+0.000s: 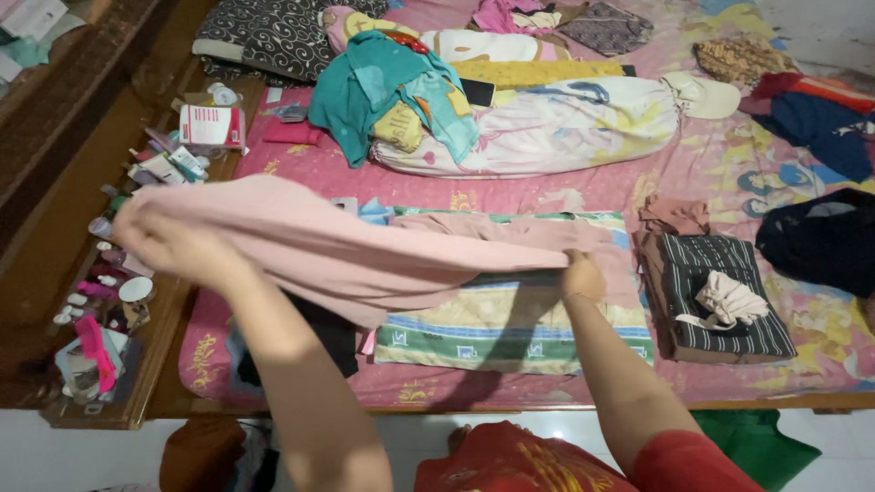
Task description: The person folds several garments on a bed, including a pair of black underwear, a pair of black socks, and a pink top, smoothing each item flat before placing it in a neat stack.
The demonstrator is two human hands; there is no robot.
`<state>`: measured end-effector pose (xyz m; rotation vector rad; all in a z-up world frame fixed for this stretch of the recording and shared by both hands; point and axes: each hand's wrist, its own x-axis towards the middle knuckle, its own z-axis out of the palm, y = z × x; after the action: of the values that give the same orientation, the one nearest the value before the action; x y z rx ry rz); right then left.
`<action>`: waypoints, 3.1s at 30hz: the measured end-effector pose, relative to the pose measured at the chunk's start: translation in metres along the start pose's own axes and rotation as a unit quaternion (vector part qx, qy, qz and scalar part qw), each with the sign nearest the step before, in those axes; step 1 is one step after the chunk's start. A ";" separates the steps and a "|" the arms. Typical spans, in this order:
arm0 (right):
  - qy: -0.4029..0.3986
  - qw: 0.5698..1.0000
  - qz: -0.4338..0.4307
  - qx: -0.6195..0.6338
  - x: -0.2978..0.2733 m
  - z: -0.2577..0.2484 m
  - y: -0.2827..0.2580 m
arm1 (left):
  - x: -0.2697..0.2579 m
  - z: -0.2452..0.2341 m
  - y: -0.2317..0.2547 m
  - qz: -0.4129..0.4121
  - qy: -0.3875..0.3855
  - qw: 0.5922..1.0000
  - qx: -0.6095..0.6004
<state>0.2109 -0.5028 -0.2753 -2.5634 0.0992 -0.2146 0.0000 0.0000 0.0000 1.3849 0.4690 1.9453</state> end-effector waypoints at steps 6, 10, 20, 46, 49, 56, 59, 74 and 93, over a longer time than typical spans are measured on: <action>0.082 0.987 0.058 0.127 0.025 0.000 0.038 | -0.040 -0.038 -0.114 -0.148 0.153 0.972 0.103; 0.081 0.982 -0.085 0.150 0.025 -0.002 0.000 | -0.145 -0.001 -0.174 -0.297 0.003 0.930 0.216; 0.004 0.933 -0.317 0.171 -0.020 -0.042 -0.086 | -0.371 0.092 -0.030 -0.216 -0.765 0.599 0.093; -0.260 0.897 -0.074 0.351 0.025 -0.091 -0.092 | -0.382 0.133 0.032 -0.366 -0.664 0.647 -0.080; -0.172 0.886 -0.259 0.344 0.029 -0.087 -0.084 | -0.396 0.134 0.029 -0.400 -0.647 0.635 -0.134; -0.218 0.889 -0.132 0.381 0.029 -0.077 -0.071 | -0.442 0.131 -0.014 -0.472 -0.600 0.627 -0.157; -0.246 0.841 -0.111 0.468 0.030 -0.074 -0.068 | -0.436 0.126 -0.013 -0.445 -0.607 0.642 -0.147; -0.105 0.927 -0.108 0.344 0.039 -0.113 -0.072 | -0.422 0.136 -0.031 -0.486 -0.535 0.670 -0.171; -0.310 0.827 -0.369 0.291 0.016 -0.176 -0.133 | -0.347 0.152 0.041 -0.571 -0.456 0.648 -0.216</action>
<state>0.1993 -0.4859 -0.0548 -1.8141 -1.0488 0.2811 0.1935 -0.2906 -0.1526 1.0733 0.2149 0.1751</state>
